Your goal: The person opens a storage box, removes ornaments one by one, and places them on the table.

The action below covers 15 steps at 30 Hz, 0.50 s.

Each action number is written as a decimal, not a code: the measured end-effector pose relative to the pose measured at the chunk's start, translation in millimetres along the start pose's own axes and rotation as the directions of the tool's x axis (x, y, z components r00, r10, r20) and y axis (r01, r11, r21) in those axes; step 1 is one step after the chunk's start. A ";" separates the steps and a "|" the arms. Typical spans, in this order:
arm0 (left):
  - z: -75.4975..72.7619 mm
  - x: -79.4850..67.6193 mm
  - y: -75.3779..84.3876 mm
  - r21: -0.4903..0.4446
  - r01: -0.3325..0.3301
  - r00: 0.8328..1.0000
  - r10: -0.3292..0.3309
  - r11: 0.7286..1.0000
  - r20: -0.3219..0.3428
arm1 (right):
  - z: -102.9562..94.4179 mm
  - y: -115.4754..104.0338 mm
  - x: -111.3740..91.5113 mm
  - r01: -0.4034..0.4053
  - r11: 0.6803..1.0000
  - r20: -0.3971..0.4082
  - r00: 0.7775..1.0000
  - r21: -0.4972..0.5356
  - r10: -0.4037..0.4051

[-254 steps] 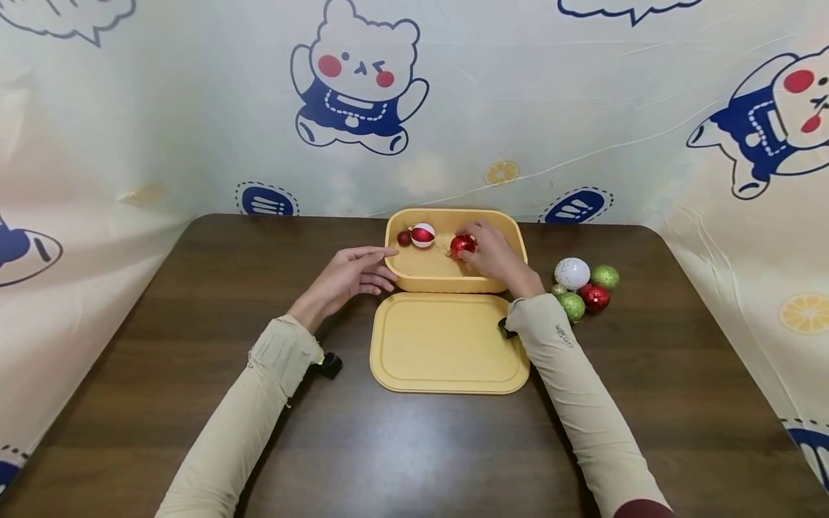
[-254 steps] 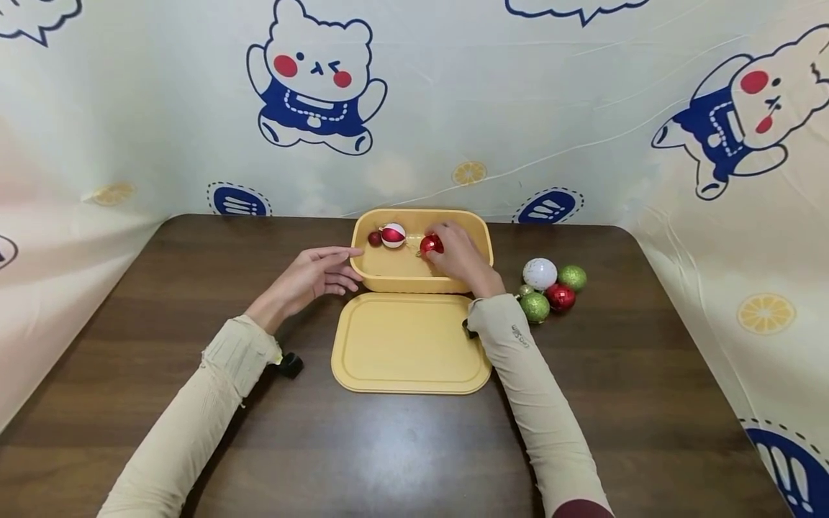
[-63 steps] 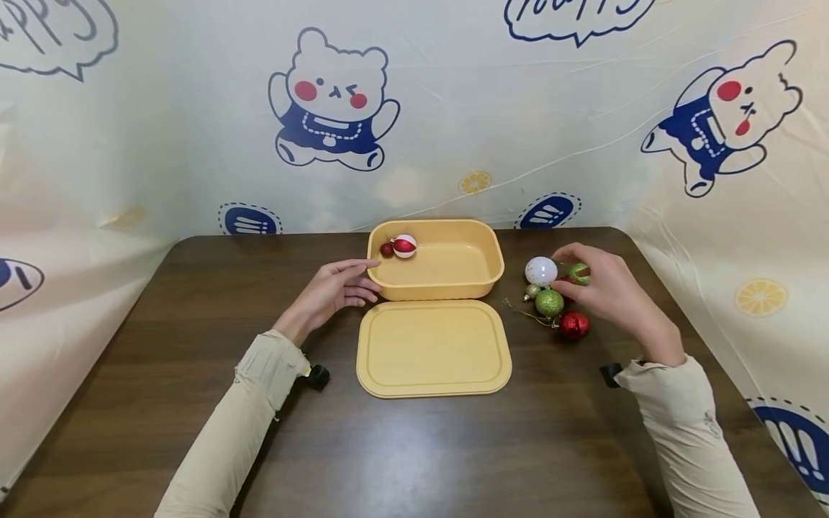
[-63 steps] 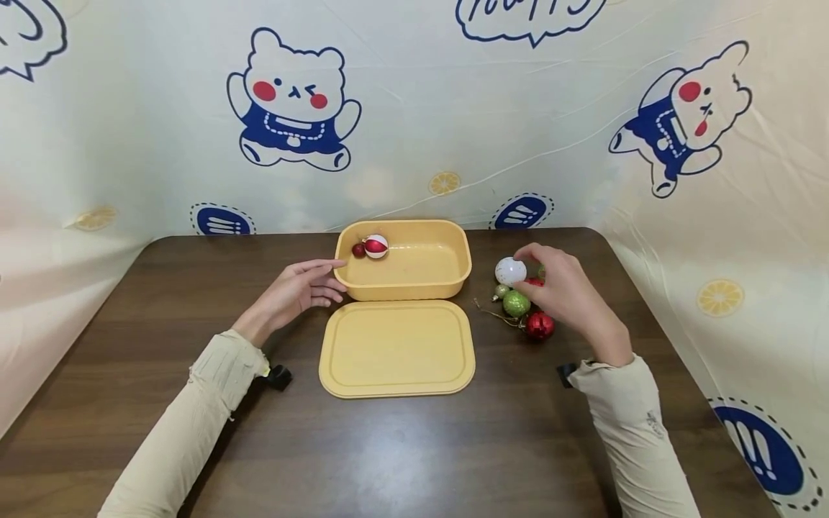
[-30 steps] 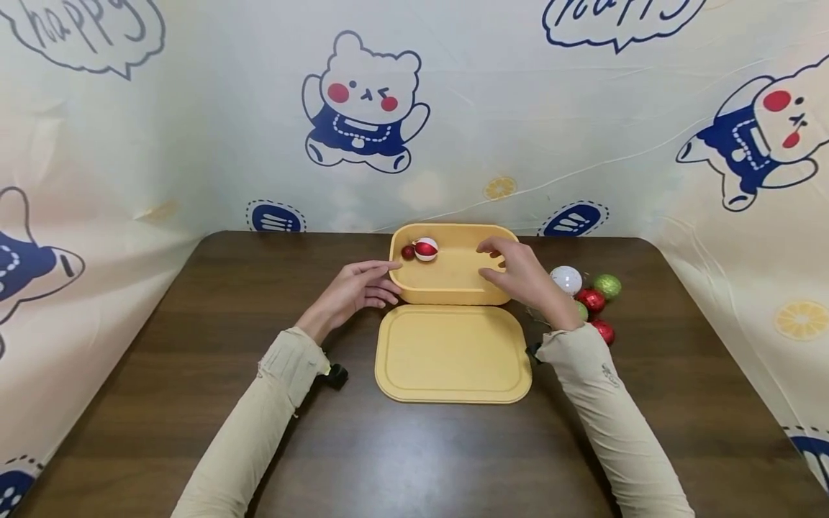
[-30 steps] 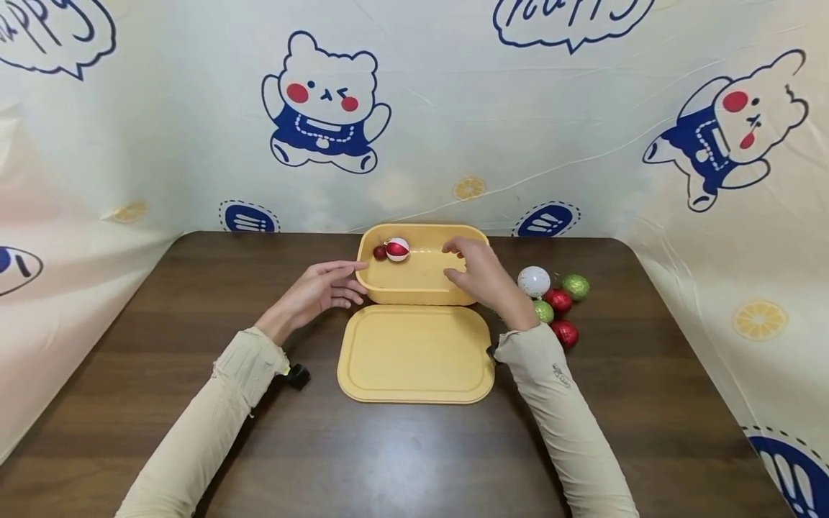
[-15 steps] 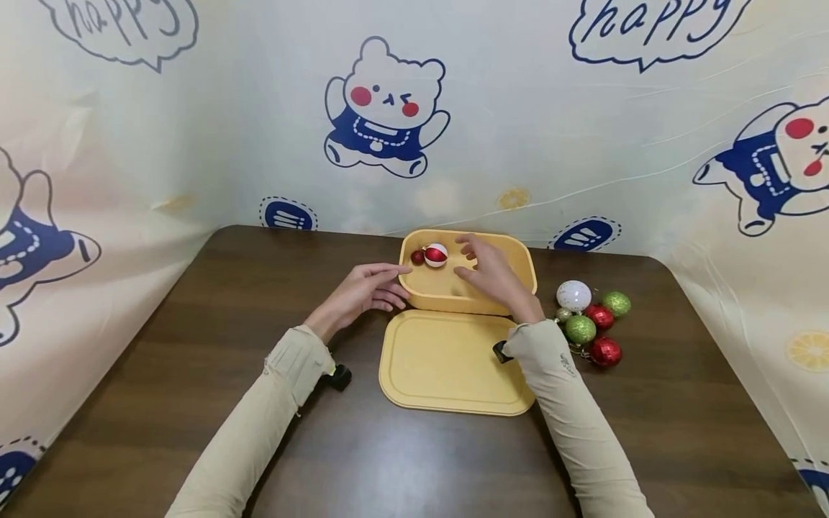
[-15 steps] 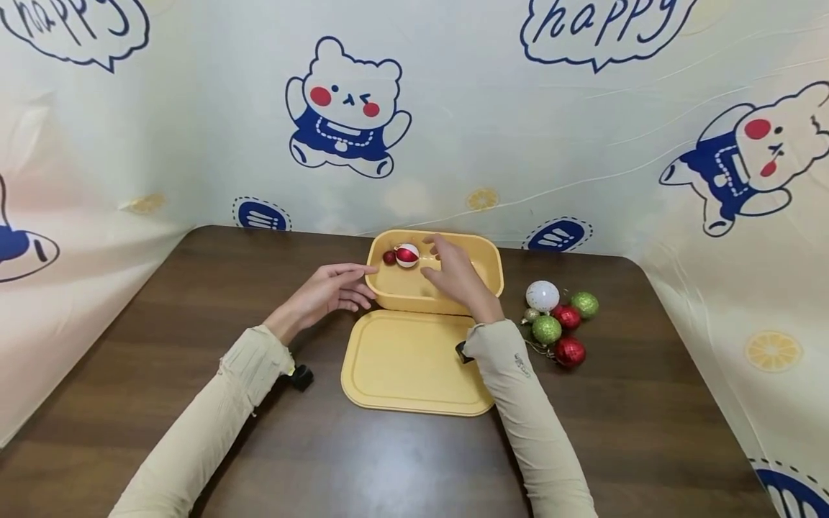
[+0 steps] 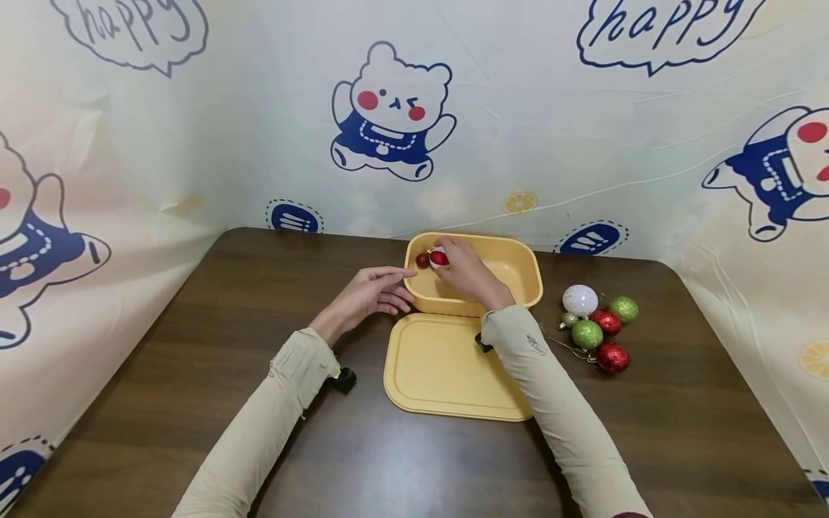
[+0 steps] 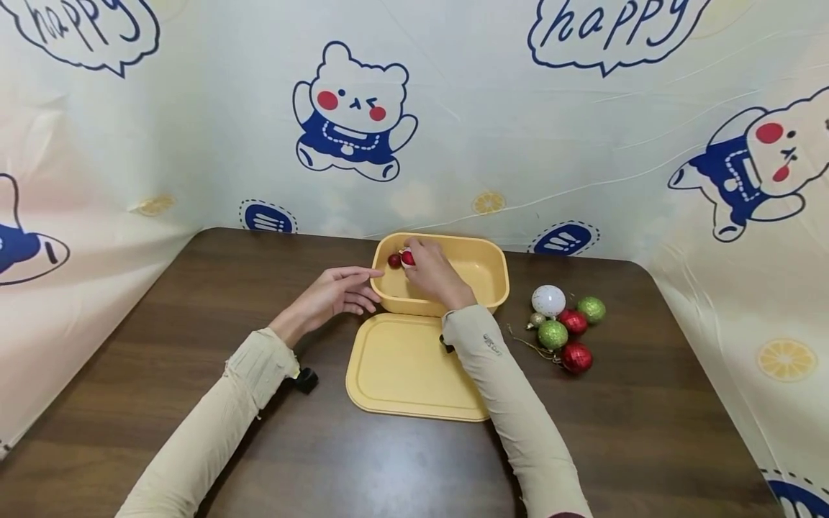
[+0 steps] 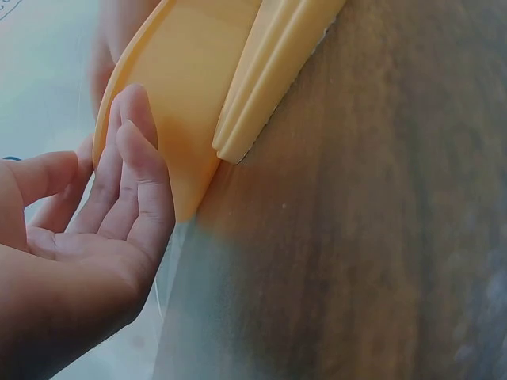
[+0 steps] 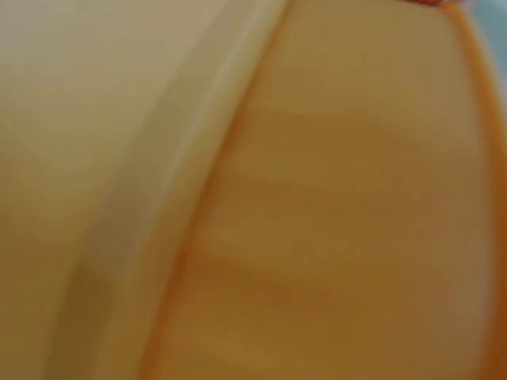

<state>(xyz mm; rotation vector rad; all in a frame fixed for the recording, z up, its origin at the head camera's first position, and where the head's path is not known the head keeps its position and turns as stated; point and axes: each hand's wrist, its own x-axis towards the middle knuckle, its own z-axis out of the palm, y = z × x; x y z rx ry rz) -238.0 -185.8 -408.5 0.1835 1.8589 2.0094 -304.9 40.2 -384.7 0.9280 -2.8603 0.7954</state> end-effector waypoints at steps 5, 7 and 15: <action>0.8 0.6 -0.8 0.007 -0.002 1.000 0.002 1.000 0.005 | 9.9 9.0 0.0 0.024 1.000 -0.011 1.000 0.004 -0.024; 1.2 0.7 -0.6 0.008 -0.006 1.000 0.006 1.000 0.009 | 12.3 11.9 -1.3 0.014 1.000 -0.017 1.000 0.009 -0.014; 0.0 -1.2 0.6 0.010 0.003 1.000 -0.003 1.000 0.001 | 16.2 11.2 -2.5 -0.027 0.998 -0.050 0.998 0.054 0.030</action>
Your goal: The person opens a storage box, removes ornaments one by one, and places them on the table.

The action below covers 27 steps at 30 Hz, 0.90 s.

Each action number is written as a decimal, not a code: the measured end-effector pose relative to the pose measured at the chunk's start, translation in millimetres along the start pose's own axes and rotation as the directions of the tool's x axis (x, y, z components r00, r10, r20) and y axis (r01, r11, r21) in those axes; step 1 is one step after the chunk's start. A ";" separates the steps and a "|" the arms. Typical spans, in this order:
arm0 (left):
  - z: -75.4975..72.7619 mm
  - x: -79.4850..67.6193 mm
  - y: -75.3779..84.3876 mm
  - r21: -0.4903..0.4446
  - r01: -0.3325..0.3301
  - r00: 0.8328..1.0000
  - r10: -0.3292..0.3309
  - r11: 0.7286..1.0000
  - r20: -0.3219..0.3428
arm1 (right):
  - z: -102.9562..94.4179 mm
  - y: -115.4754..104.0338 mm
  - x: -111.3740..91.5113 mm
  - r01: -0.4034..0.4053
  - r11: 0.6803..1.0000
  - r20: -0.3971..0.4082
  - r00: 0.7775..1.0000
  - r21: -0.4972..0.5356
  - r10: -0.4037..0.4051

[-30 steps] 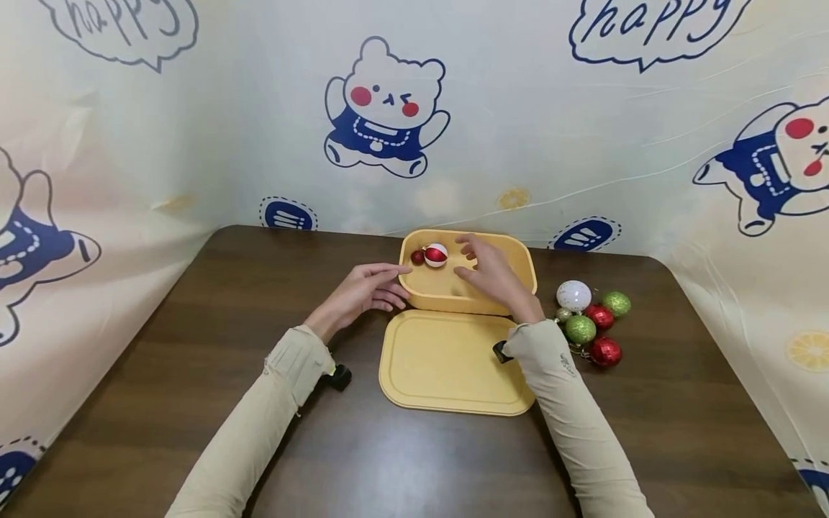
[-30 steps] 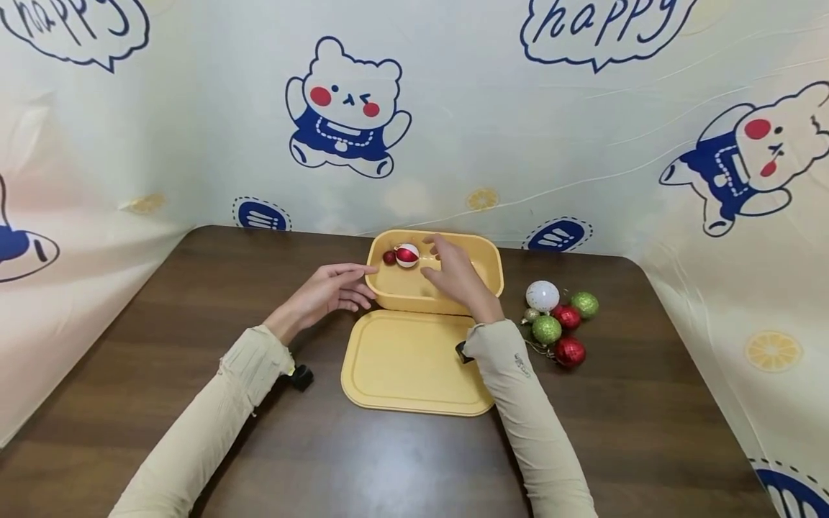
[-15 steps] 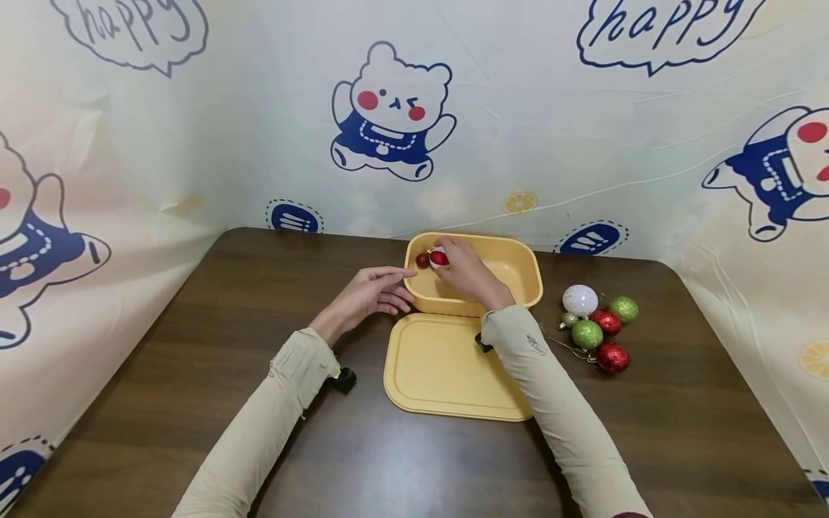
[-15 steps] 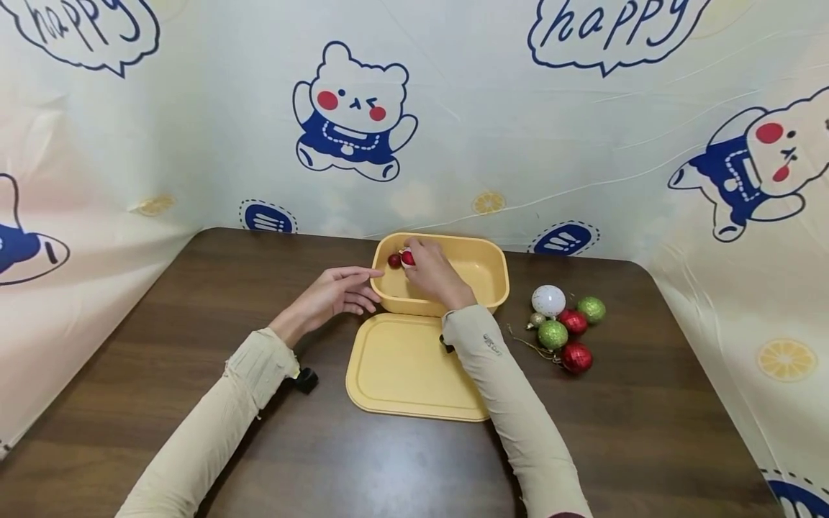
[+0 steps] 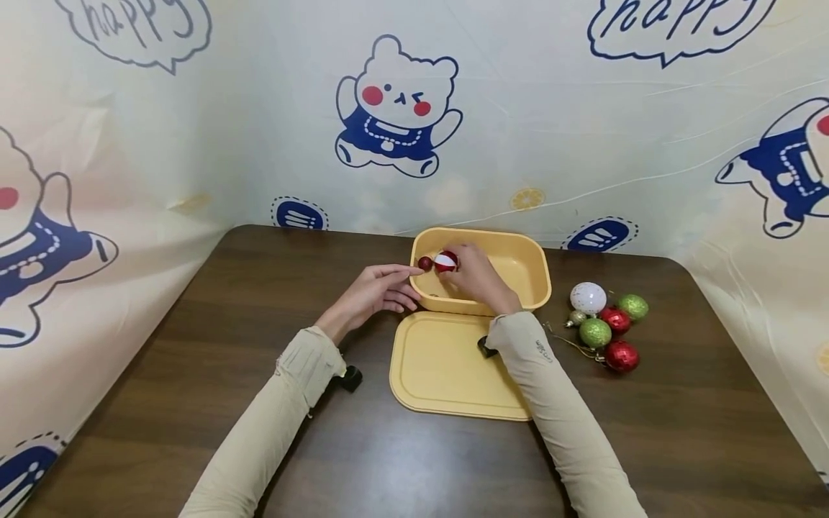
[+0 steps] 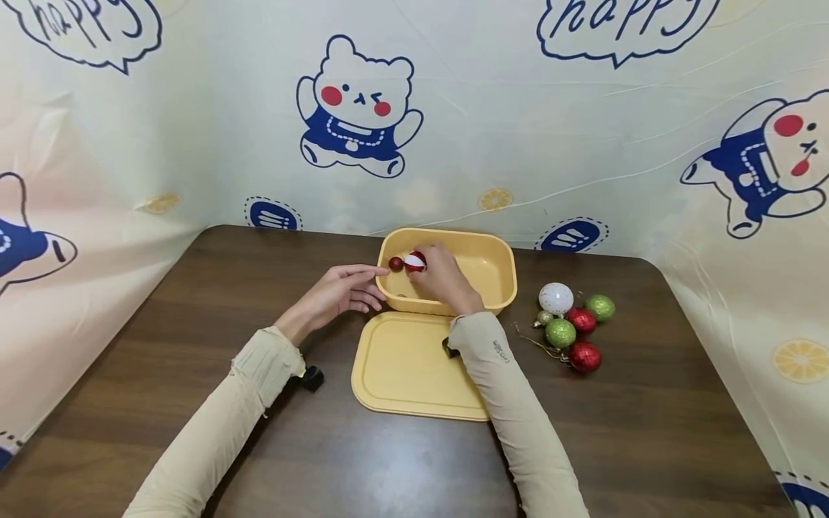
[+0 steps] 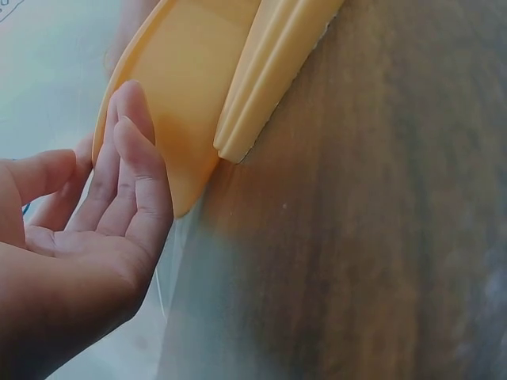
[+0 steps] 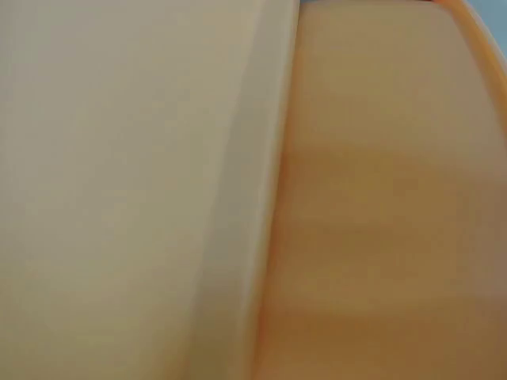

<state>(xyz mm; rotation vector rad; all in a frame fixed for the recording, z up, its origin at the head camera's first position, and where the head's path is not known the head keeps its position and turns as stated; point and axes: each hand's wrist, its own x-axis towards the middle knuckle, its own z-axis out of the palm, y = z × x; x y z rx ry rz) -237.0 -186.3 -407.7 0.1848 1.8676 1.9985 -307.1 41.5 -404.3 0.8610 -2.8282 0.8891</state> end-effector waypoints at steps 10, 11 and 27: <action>2.2 0.7 1.0 0.011 -0.009 1.000 0.009 1.000 0.001 | -5.3 -3.7 -3.7 0.030 0.997 -0.056 0.998 0.074 -0.026; 2.3 0.7 0.6 0.008 -0.005 1.000 0.005 1.000 0.005 | -6.7 -3.9 -4.7 0.037 0.996 -0.058 0.998 0.083 -0.032; 4.4 2.9 0.4 0.013 0.011 1.000 -0.011 1.000 0.004 | -35.0 2.0 -24.9 0.129 0.988 -0.096 0.988 0.087 -0.120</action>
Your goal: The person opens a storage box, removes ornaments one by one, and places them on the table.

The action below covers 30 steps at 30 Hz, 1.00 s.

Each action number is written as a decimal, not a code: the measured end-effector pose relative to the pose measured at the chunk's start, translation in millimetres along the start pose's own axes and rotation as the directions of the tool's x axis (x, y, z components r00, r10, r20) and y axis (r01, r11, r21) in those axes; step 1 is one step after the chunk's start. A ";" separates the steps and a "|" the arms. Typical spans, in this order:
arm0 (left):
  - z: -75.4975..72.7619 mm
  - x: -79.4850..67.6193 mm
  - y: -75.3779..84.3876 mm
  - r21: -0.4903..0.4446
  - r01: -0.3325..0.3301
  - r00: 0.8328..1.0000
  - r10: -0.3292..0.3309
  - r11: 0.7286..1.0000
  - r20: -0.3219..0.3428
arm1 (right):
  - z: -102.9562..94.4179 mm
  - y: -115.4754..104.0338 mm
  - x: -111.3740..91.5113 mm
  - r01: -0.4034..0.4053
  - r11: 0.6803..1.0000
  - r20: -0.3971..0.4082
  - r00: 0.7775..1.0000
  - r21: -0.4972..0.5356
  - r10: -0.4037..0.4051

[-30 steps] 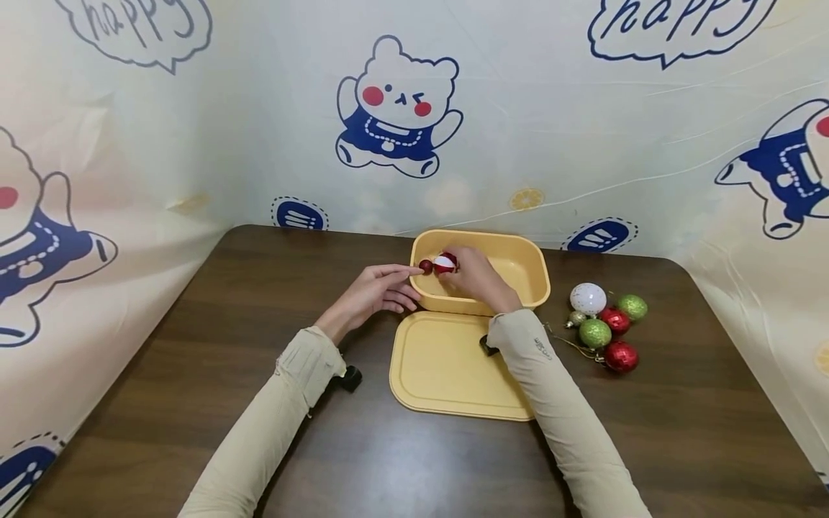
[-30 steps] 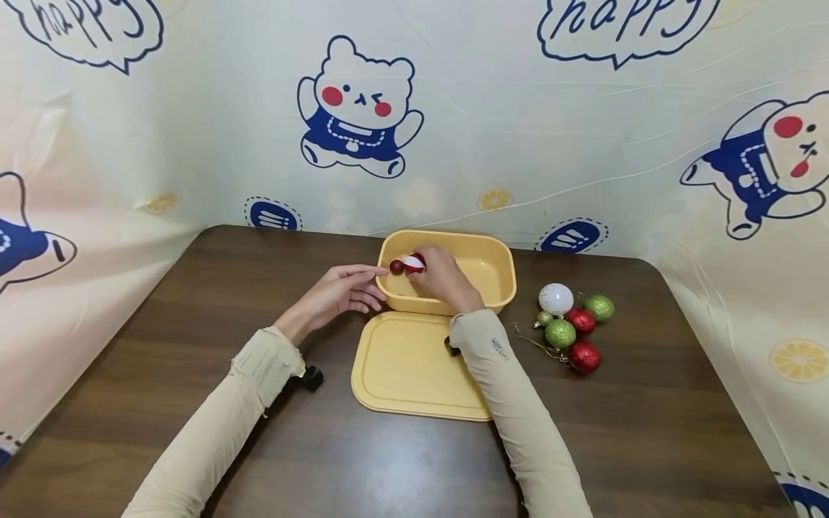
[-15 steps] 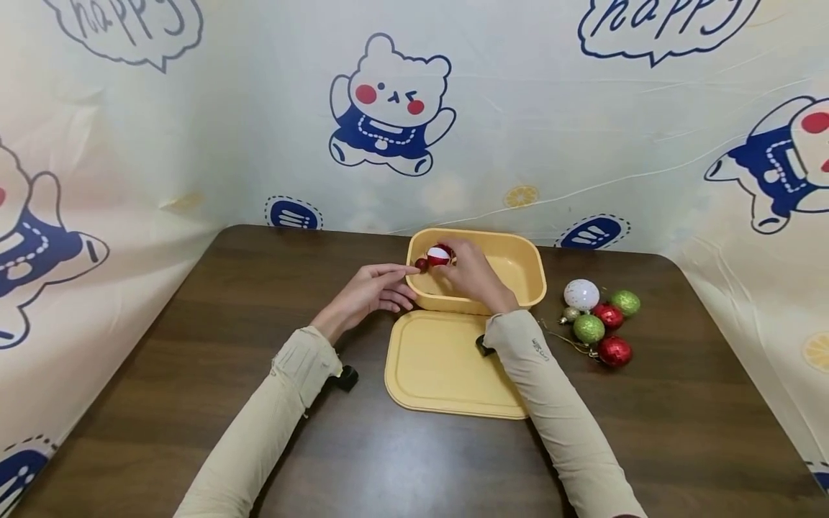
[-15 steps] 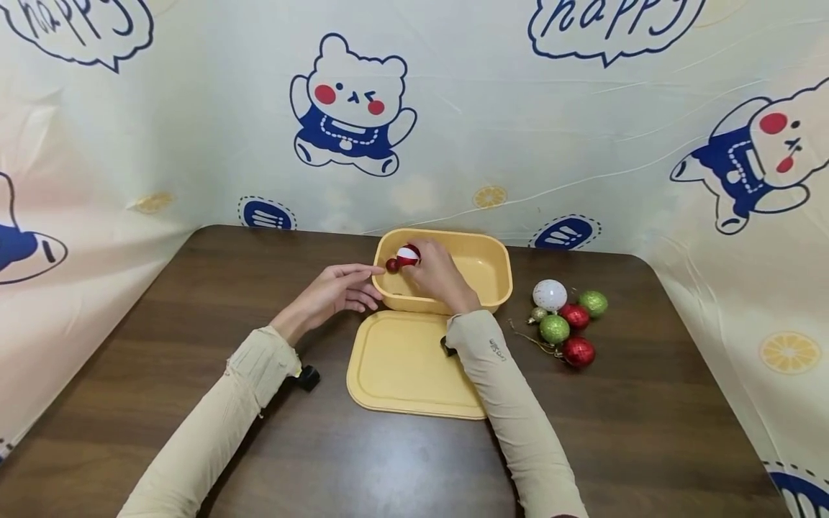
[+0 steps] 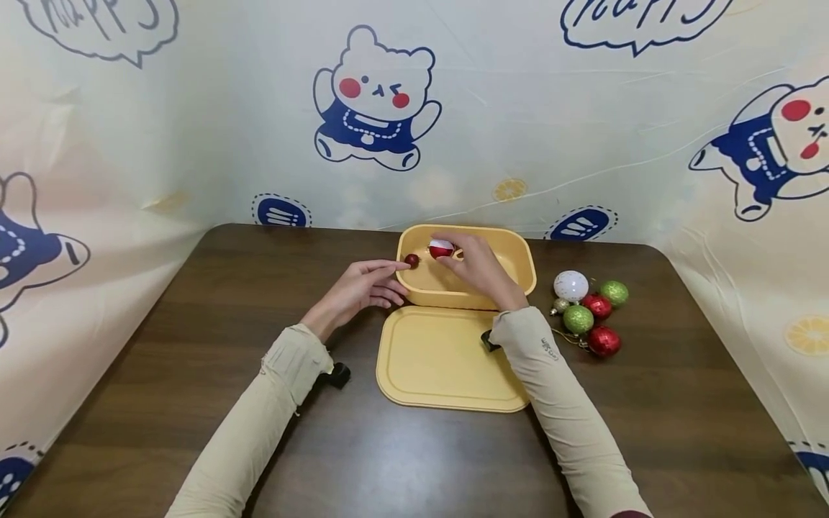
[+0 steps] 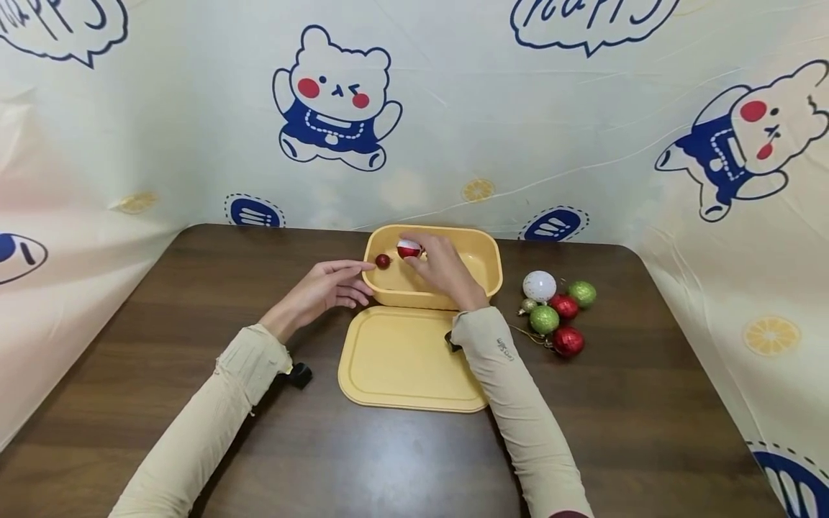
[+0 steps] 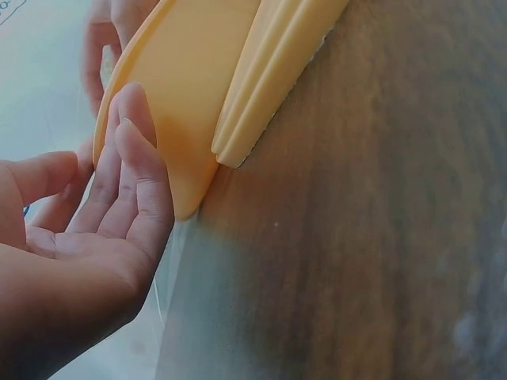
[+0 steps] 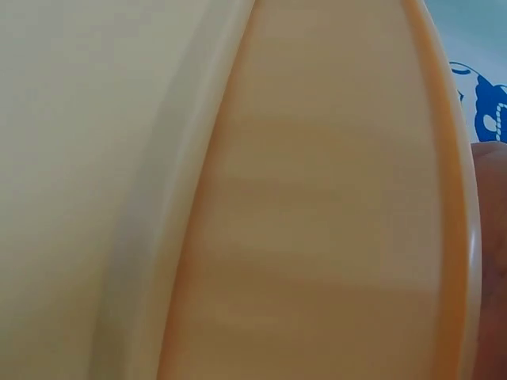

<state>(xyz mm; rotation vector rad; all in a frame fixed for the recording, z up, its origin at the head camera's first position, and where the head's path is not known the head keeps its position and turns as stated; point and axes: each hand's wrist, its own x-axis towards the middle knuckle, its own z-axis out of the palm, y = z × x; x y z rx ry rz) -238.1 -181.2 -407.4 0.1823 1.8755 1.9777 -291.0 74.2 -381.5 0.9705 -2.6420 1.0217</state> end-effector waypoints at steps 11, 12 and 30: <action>-0.2 -0.8 -0.2 -0.001 -0.005 1.000 0.005 1.000 0.003 | -2.2 -1.8 -5.0 0.025 0.999 -0.007 1.000 0.022 -0.025; -0.1 -0.7 0.0 -0.003 -0.004 1.000 0.004 1.000 0.002 | -3.1 -2.4 -5.7 0.018 1.000 -0.012 1.000 0.023 -0.018; -1.5 0.5 -2.2 -0.025 -0.017 1.000 0.018 1.000 0.009 | -31.4 -5.3 -37.4 0.001 1.000 -0.074 0.997 -0.024 -0.003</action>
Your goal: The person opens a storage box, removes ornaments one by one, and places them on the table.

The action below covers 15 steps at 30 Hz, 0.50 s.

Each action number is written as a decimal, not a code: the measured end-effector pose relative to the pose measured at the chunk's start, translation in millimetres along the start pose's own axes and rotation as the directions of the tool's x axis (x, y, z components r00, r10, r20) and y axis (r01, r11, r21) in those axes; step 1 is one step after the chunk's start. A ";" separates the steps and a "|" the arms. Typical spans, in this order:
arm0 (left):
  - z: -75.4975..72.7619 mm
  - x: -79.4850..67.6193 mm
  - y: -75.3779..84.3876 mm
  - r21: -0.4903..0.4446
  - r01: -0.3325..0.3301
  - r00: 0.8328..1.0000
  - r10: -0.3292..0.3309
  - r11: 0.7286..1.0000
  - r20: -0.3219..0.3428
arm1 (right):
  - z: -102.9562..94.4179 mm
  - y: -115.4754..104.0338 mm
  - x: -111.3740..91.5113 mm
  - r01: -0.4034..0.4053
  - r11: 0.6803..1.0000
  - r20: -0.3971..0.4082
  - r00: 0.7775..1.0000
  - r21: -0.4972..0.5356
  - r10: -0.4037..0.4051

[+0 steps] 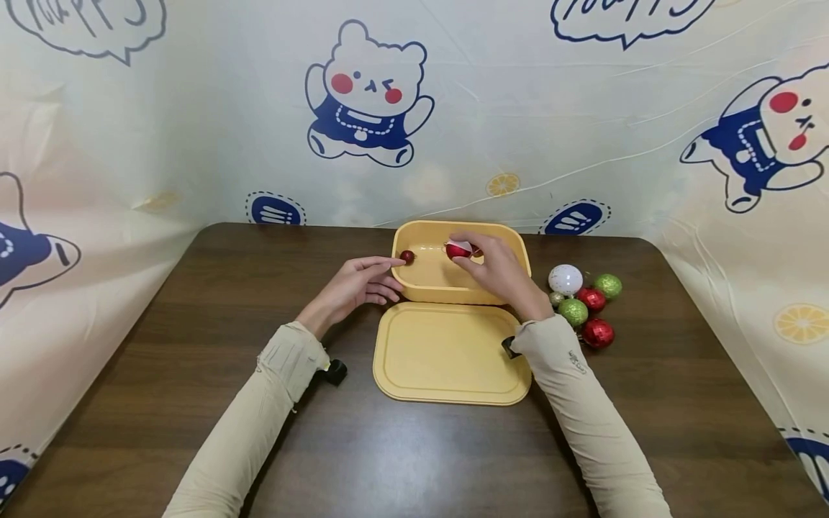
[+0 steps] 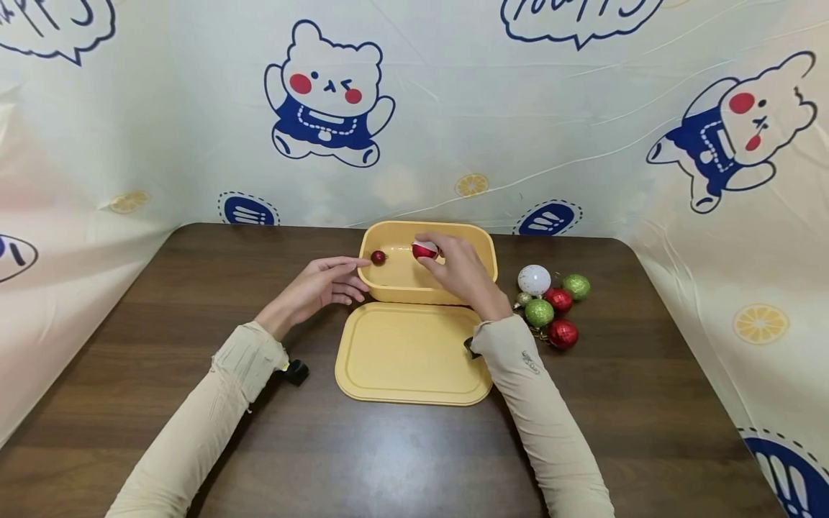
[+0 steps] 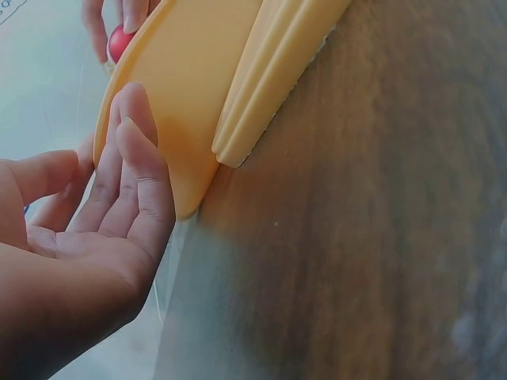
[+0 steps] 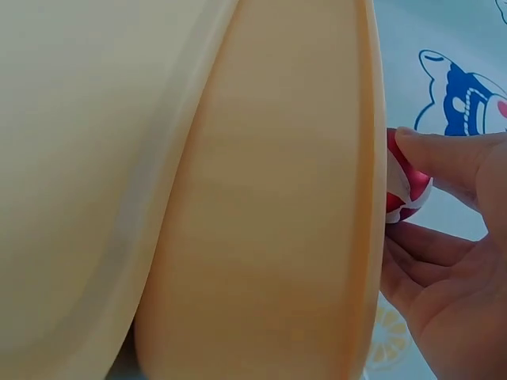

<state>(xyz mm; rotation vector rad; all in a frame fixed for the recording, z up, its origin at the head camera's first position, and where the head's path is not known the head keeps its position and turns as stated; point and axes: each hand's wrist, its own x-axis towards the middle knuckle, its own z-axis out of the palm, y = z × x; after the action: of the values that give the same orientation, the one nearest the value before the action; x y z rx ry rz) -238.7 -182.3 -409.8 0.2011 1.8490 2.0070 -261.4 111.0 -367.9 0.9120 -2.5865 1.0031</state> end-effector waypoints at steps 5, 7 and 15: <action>-2.2 -1.0 -1.1 -0.002 -0.005 1.000 0.005 1.000 0.002 | -7.2 2.0 -8.1 0.001 1.000 0.005 1.000 0.002 -0.001; -2.7 -1.5 -1.0 -0.003 -0.005 1.000 0.005 1.000 -0.002 | -9.7 2.2 -11.3 -0.001 1.000 0.008 1.000 -0.006 0.001; -0.6 -1.9 0.5 0.010 -0.009 1.000 0.009 1.000 0.002 | -18.9 0.5 -25.9 -0.028 0.999 0.013 0.999 -0.043 0.029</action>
<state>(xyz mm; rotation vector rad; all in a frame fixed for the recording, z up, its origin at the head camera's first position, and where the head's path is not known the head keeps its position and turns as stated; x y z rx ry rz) -237.3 -183.7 -409.0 0.2143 1.8603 2.0036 -241.8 136.2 -364.6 0.8771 -2.6289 0.9483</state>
